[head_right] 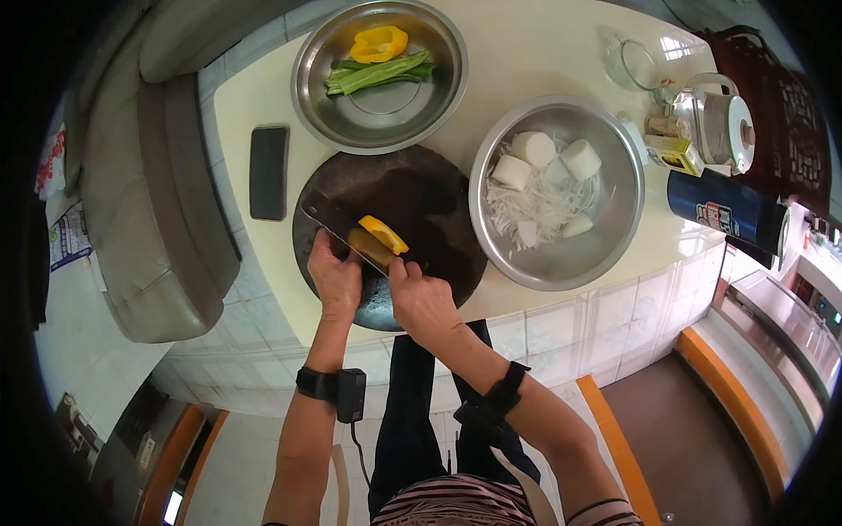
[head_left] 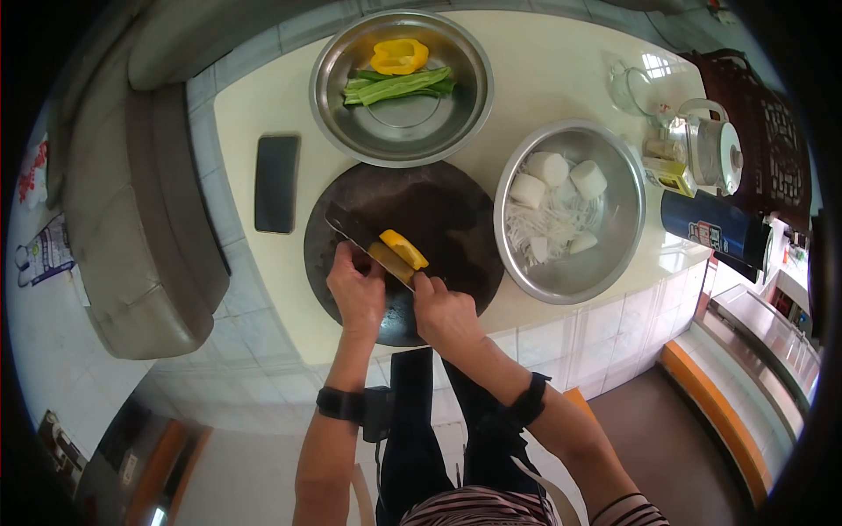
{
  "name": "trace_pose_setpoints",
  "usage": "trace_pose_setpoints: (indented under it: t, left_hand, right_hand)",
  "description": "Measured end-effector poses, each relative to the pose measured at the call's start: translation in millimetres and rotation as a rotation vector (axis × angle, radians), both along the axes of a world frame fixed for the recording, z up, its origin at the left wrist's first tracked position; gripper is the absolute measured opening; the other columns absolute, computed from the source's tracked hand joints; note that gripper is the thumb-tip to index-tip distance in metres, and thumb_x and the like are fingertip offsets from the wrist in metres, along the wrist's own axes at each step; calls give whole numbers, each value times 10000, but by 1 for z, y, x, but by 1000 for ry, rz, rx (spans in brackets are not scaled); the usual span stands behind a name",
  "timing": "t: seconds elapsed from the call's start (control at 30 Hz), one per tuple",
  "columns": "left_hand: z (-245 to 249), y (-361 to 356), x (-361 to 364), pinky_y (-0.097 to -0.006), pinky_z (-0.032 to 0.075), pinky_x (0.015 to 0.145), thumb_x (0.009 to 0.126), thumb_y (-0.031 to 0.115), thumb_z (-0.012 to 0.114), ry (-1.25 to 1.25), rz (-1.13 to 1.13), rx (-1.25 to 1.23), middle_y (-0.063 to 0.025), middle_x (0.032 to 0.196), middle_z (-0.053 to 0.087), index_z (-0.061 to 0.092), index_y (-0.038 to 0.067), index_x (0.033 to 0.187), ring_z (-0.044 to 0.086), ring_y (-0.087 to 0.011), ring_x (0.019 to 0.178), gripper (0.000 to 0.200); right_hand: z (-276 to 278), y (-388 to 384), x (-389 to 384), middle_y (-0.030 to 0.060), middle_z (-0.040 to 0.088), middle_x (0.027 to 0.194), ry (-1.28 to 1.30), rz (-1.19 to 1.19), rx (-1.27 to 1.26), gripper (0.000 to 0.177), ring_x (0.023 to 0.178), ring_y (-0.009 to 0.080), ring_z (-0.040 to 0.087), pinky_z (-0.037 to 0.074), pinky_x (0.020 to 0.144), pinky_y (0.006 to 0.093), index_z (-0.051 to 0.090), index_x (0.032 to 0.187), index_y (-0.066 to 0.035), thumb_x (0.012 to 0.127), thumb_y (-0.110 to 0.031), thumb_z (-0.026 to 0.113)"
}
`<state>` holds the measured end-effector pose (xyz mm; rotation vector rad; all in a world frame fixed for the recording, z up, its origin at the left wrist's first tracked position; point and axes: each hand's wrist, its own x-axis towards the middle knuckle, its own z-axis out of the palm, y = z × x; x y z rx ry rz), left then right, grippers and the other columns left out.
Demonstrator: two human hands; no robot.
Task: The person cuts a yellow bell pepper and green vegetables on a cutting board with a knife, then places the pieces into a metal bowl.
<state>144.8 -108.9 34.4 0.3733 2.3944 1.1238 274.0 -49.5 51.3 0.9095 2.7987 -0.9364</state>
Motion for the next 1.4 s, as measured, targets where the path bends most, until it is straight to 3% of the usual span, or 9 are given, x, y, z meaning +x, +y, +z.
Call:
trace_pose_setpoints:
  t: [0.13, 0.2, 0.23, 0.33, 0.53, 0.77, 0.83, 1.07, 1.4]
  left_hand:
    - [-6, -15, 4, -296, 512, 636, 793, 22, 668, 18, 50, -32, -104, 762, 631, 580, 6, 971, 635, -203, 683, 200]
    - [-6, -17, 0, -271, 559, 665, 828, -11, 623, -111, 288, 224, -73, 818, 633, 589, 18, 1002, 634, -173, 724, 180]
    - [-8, -27, -3, -276, 590, 721, 869, -3, 599, -195, 228, 193, -93, 995, 588, 574, -20, 1088, 618, -155, 864, 221]
    - [-5, -36, 2, -272, 587, 699, 846, 12, 655, -471, 449, 222, -104, 974, 592, 576, -27, 1116, 622, -148, 851, 285]
    - [-2, -53, 54, -264, 577, 673, 810, -11, 699, -438, 401, 137, -140, 1023, 604, 581, -57, 1128, 636, -140, 788, 342]
    - [19, -48, 52, -284, 542, 741, 778, -21, 720, -126, 12, -62, -116, 1115, 543, 621, -13, 1127, 617, -192, 910, 363]
    - [14, -50, 43, -342, 513, 827, 766, -8, 724, 367, -265, -50, -133, 1120, 538, 639, 0, 1081, 571, -276, 1007, 327]
    - [-10, -61, 24, -381, 512, 872, 746, -25, 697, 492, -587, -9, -139, 1075, 565, 660, 11, 1001, 555, -337, 1034, 260]
    - [-11, -73, 8, -359, 530, 867, 702, -18, 697, 526, -697, 29, -104, 1033, 595, 681, 36, 957, 579, -315, 989, 261]
  right_hand:
    - [1, -3, 14, 110, 579, 731, 8, 13, 25, 207, 536, 267, 626, 513, 473, 345, 521, 947, -6, 748, -37, 569]
    - [-2, -1, 31, 112, 581, 726, -7, 4, 8, 220, 540, 274, 628, 513, 477, 358, 534, 962, -9, 747, -35, 570]
    - [-2, 0, 38, 114, 581, 719, -13, 10, 17, 227, 547, 281, 629, 513, 476, 365, 539, 975, -10, 752, -37, 568]
    - [2, 4, 46, 136, 593, 721, -1, -19, -36, 202, 569, 317, 628, 512, 485, 388, 549, 992, -10, 796, -53, 569]
    - [15, 8, 40, 180, 624, 802, 74, -176, -126, 158, 618, 371, 615, 510, 538, 426, 550, 1006, 10, 880, -85, 555]
    - [21, 4, 38, 164, 617, 817, 152, -144, -142, 217, 618, 359, 614, 505, 530, 414, 543, 1075, 10, 873, -69, 560]
    - [32, 4, 38, 152, 616, 813, 93, -59, -165, 299, 627, 341, 614, 498, 530, 398, 536, 1148, 16, 857, -41, 578]
    - [27, 9, 41, 108, 554, 760, 17, 139, -42, 338, 567, 281, 598, 503, 505, 344, 562, 1138, 16, 804, -19, 601]
    - [24, 5, 39, 119, 541, 760, -21, 274, 52, 425, 550, 250, 607, 504, 498, 335, 532, 1157, 68, 739, 3, 575]
